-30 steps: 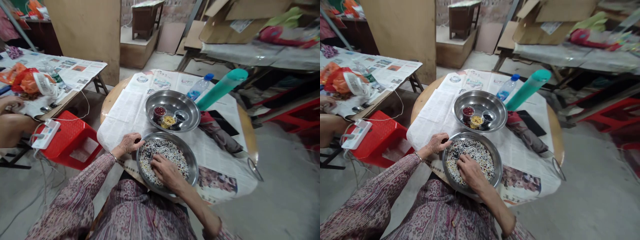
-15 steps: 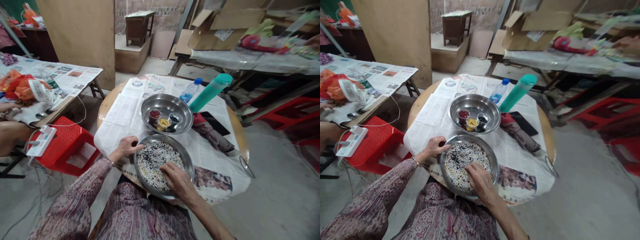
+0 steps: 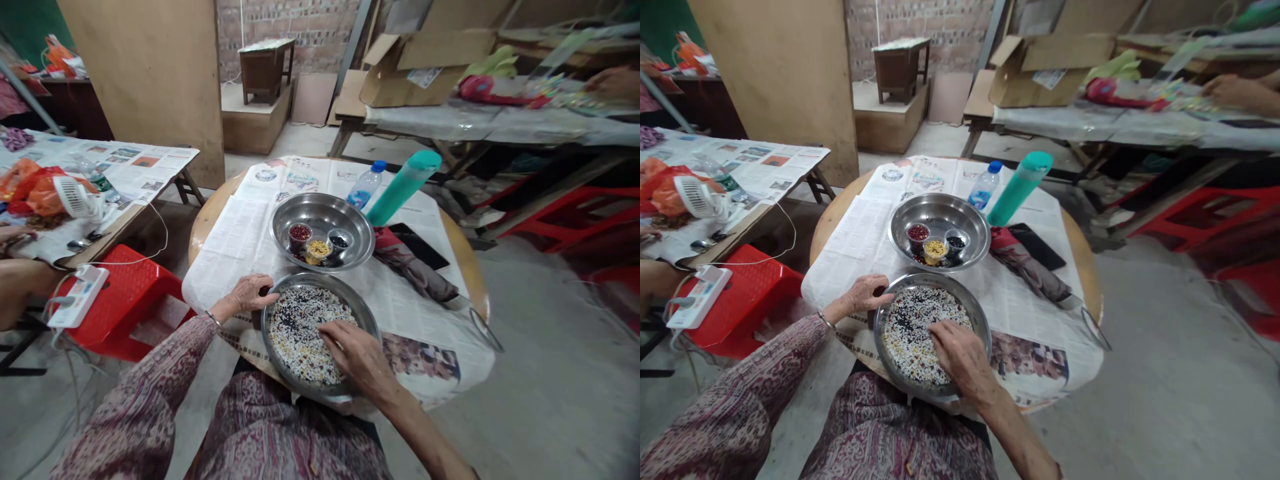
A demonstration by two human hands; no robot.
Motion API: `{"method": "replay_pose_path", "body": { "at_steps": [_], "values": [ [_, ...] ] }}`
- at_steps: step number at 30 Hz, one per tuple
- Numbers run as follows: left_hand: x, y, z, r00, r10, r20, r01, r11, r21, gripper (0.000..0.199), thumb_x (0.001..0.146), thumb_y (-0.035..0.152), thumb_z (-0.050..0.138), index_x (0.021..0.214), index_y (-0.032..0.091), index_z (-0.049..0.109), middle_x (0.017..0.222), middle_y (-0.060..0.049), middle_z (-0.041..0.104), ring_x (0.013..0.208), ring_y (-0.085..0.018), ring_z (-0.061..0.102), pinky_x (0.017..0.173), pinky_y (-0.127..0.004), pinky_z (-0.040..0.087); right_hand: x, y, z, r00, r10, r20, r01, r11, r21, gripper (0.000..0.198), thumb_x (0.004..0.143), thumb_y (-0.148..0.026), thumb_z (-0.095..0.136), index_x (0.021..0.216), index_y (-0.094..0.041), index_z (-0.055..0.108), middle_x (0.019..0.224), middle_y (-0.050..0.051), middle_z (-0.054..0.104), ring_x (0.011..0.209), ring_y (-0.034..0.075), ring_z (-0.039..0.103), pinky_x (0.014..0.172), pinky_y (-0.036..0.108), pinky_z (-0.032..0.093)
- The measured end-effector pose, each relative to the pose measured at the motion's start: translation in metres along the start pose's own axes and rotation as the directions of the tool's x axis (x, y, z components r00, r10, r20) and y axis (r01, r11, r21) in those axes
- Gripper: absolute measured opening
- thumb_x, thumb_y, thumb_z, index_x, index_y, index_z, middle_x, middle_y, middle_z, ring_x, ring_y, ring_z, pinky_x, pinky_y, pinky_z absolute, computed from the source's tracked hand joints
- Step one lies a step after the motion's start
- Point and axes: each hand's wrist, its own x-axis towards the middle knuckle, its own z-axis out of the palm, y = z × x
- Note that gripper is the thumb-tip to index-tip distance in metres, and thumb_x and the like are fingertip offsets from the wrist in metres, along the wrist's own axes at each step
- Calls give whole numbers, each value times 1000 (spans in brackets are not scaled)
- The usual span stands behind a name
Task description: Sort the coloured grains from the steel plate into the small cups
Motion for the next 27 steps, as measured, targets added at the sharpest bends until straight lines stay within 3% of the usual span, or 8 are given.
{"method": "replay_pose_path", "body": {
  "at_steps": [5,11,14,18,22,27],
  "values": [
    [0,-1,8,996,-64,-63,64,998,-2,30,94,41,59,76,18,58,74,0,60,72,-14,54,70,-25,41,28,15,-14,988,87,-129,-74,992,100,20,97,-25,50,97,-21,70,94,5,77,85,19,73,79,31,57],
    [-3,-1,17,995,-34,-97,48,988,150,36,102,39,48,76,18,61,76,-3,64,74,-14,60,72,-25,44,98,53,-20,931,253,-262,-249,967,49,28,92,-36,51,93,-21,75,94,8,78,82,23,72,77,36,55],
    [-2,-1,22,983,-104,-148,141,953,268,41,107,35,39,78,18,63,79,-5,67,78,-15,64,74,-26,46,134,71,-20,946,266,-185,-278,960,-42,29,90,-34,51,93,-20,76,98,11,77,91,26,70,79,37,53],
    [1,0,26,978,-163,-127,197,924,328,43,108,38,37,83,17,65,84,-6,70,83,-16,66,75,-26,47,165,81,-18,949,315,23,-308,940,-150,29,89,-32,52,96,-21,77,102,11,77,95,27,68,78,37,50],
    [2,3,24,978,-186,-91,207,918,338,44,108,38,35,85,17,66,87,-7,71,86,-16,67,77,-27,48,178,75,-18,909,380,172,-331,908,-256,32,91,-34,51,106,-24,77,110,11,76,101,29,67,77,38,48],
    [1,5,23,979,-190,-79,206,923,326,43,108,39,36,86,17,67,88,-7,70,87,-16,67,78,-27,49,180,75,-12,883,407,236,-310,880,-359,35,92,-37,49,107,-26,78,107,11,76,100,30,67,72,37,45]
  ]
}}
